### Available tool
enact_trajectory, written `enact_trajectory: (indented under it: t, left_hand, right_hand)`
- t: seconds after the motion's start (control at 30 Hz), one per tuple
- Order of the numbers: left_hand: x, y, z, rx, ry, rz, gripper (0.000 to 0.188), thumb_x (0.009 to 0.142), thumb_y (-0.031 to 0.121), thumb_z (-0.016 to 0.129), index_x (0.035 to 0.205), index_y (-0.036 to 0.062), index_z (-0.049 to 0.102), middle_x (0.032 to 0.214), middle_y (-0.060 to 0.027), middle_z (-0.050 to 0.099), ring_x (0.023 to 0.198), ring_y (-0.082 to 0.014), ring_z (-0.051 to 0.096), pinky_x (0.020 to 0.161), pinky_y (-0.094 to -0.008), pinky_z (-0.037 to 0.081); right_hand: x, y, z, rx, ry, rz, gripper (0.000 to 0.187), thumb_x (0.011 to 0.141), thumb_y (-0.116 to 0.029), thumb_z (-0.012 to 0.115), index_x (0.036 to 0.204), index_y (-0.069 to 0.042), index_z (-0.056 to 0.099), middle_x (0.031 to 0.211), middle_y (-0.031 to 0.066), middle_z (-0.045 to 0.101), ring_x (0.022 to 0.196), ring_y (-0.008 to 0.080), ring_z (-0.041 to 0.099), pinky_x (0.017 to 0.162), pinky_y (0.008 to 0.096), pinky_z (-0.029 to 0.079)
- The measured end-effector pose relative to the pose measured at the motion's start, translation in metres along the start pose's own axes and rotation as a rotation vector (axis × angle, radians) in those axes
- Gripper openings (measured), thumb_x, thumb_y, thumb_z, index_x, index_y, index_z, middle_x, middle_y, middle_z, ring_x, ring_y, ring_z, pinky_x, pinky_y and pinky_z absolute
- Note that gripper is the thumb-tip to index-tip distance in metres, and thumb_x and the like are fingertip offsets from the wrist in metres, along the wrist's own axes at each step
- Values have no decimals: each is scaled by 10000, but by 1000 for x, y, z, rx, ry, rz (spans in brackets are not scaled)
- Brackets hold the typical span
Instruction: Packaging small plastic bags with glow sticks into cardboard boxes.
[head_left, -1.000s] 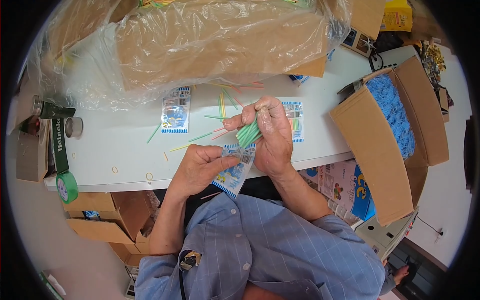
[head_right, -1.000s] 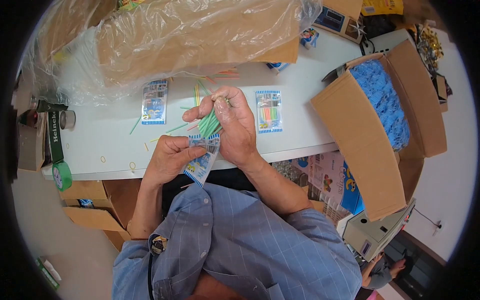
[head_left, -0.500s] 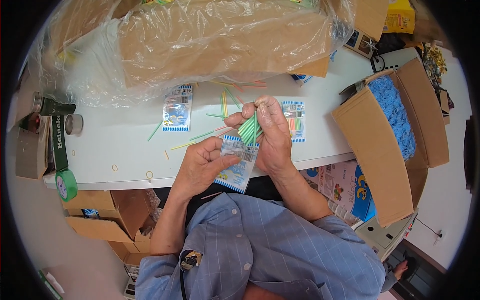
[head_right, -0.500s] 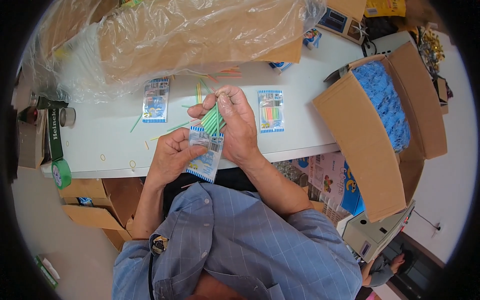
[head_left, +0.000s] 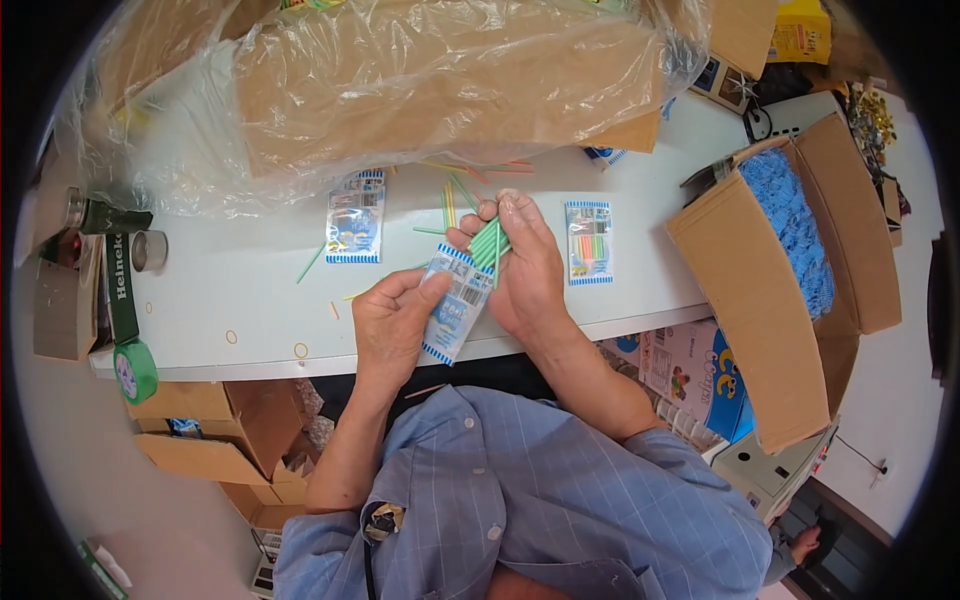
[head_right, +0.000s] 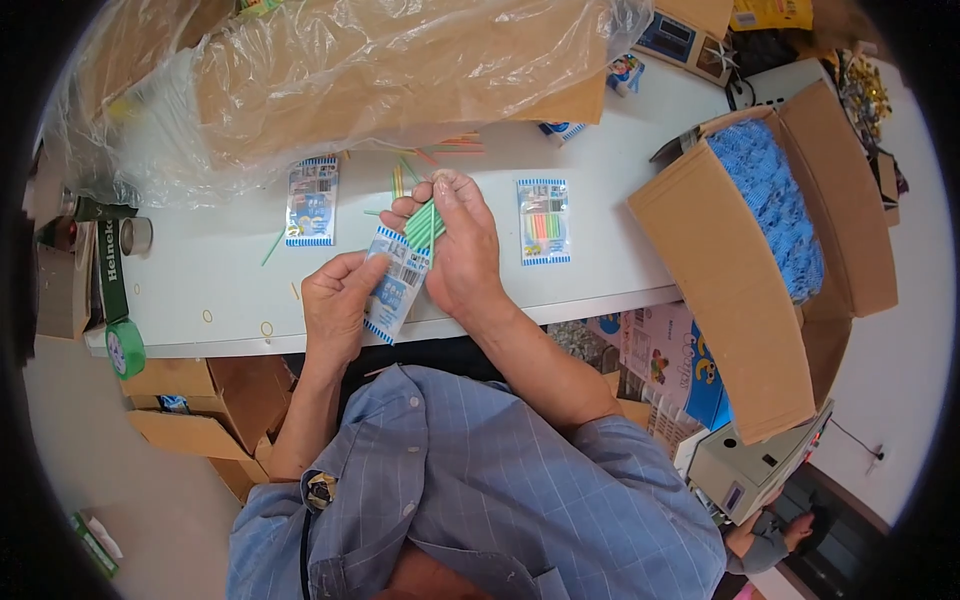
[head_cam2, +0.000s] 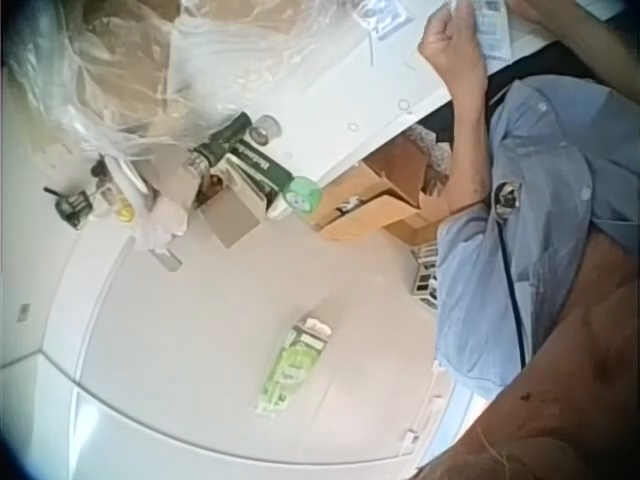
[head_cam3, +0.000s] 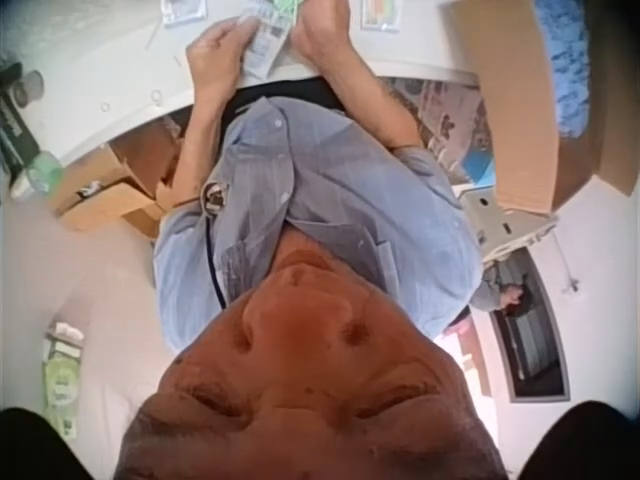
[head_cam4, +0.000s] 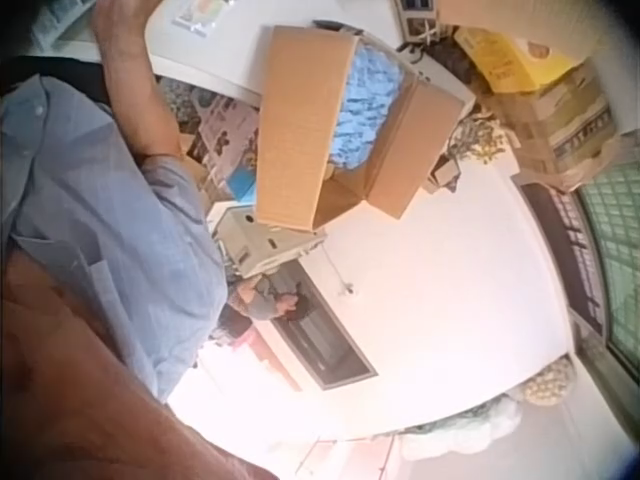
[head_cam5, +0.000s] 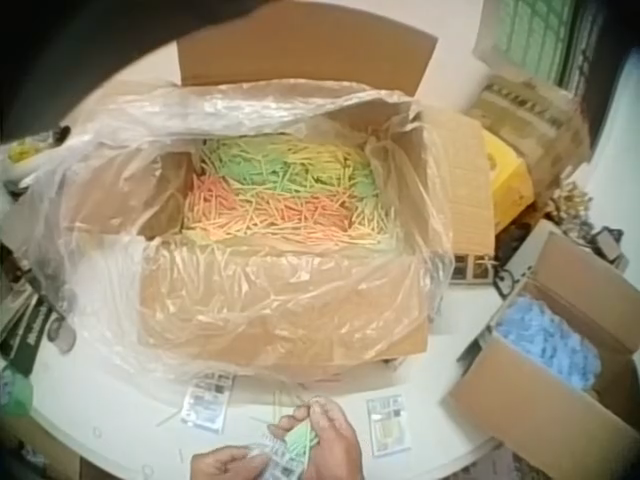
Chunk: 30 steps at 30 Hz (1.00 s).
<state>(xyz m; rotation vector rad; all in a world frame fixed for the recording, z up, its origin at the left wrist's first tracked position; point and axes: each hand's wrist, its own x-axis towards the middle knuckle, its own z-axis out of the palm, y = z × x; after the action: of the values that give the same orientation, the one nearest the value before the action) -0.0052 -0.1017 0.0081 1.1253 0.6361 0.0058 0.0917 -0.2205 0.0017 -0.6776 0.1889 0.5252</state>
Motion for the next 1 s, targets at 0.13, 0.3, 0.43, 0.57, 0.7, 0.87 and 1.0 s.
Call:
enact_trajectory:
  t: [0.13,0.3,0.43,0.57,0.7,0.87,1.0]
  left_hand:
    - [1,3,1,12,-11,-21,231,869,50,743,1042,-74,655,879,-123,730,751,-111,679,676,-240,548]
    - [2,2,-8,14,-12,-21,210,870,44,740,1029,-80,684,882,-131,734,728,-103,671,642,-224,541]
    - [3,0,-10,51,-16,-7,163,880,61,735,987,-61,720,858,-109,735,710,-85,652,627,-212,521]
    - [5,-3,-12,129,-33,41,162,899,85,723,992,-48,730,834,-80,730,697,-61,622,614,-204,498]
    - [5,-7,-13,190,-34,102,176,920,120,710,999,-35,739,787,-36,702,671,-42,572,597,-197,466]
    - [3,-9,-10,247,-34,149,189,926,125,703,1031,-27,740,777,-17,687,673,-41,554,593,-195,456]
    - [2,-8,-10,270,-52,198,210,926,138,706,1056,-23,738,791,-9,685,693,-45,557,606,-198,455]
  right_hand:
    - [4,3,-4,62,45,37,123,1046,-187,454,1076,-78,503,987,48,566,970,190,609,976,440,517]
    - [2,1,-1,37,-8,60,101,1012,-119,516,1097,-67,503,1035,58,576,1025,206,616,1001,445,505]
    - [2,2,-1,11,-40,36,118,1005,-101,527,1112,-67,492,1058,60,576,1049,214,620,1020,451,495]
    - [2,1,2,1,-108,-29,128,1019,-118,505,1136,-74,474,1056,57,570,1047,222,624,1017,454,493]
    - [1,1,5,17,-156,-80,121,1034,-128,474,1146,-82,469,1050,55,567,1048,224,626,1007,461,493]
    - [2,-2,4,26,-156,-111,118,1044,-133,444,1150,-87,464,1045,52,571,1049,226,631,1009,462,492]
    - [2,-3,4,19,-149,-126,116,1048,-139,432,1151,-94,460,1040,49,577,1056,232,635,999,460,498]
